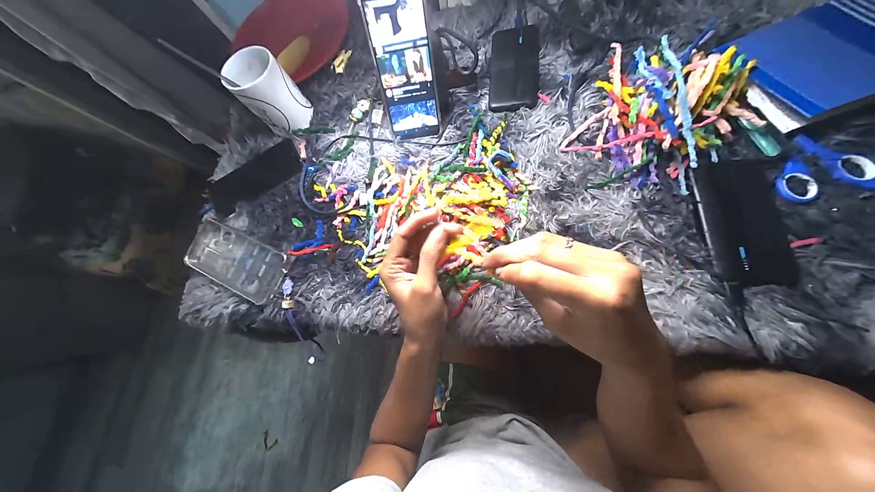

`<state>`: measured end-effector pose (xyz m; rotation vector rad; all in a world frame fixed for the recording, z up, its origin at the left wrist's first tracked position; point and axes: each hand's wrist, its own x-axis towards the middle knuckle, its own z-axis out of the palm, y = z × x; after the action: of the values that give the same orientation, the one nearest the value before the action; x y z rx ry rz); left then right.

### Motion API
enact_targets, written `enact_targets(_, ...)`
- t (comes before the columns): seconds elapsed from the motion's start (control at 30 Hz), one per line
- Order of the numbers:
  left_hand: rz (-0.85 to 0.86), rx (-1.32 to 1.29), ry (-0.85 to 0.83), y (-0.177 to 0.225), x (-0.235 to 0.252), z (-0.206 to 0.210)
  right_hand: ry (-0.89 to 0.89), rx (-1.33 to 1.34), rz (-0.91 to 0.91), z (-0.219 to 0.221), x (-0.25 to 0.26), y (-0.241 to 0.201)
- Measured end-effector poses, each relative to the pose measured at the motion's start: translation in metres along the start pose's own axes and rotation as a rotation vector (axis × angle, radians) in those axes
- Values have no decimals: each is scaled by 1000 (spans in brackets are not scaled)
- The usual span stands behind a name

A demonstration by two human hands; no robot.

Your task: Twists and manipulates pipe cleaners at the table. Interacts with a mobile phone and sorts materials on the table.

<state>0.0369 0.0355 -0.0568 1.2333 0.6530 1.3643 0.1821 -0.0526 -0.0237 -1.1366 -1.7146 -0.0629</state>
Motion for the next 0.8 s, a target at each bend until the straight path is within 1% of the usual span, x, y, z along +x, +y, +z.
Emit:
enact_targets(0.07, -20, 17, 31, 2, 6, -2, 23, 20, -15, 0, 1, 1)
enact_targets(0.1, -28, 26, 4, 4, 8, -4, 36, 27, -16, 0, 2, 1)
enact_targets(0.23, -58, 81, -212, 8, 4, -10, 98, 40, 27, 1, 1, 6)
enact_targets(0.3, -2, 120, -260, 9, 2, -14, 116, 15, 52, -1, 0, 10)
enact_targets(0.4, 99, 219, -254, 13, -2, -15, 129, 31, 80, -1, 0, 10)
enact_targets(0.53, 124, 308, -229, 16, -2, -11, 155, 171, 137, 2, -1, 10)
enact_targets(0.63, 174, 358, -312, 14, -1, -12, 184, 250, 204, 4, -2, 11)
enact_targets(0.7, 191, 336, -394, 12, 0, -13, 203, 271, 238, 4, -1, 11)
enact_targets(0.8, 210, 296, -428, 9, -1, -11, 209, 315, 252, 5, -2, 11)
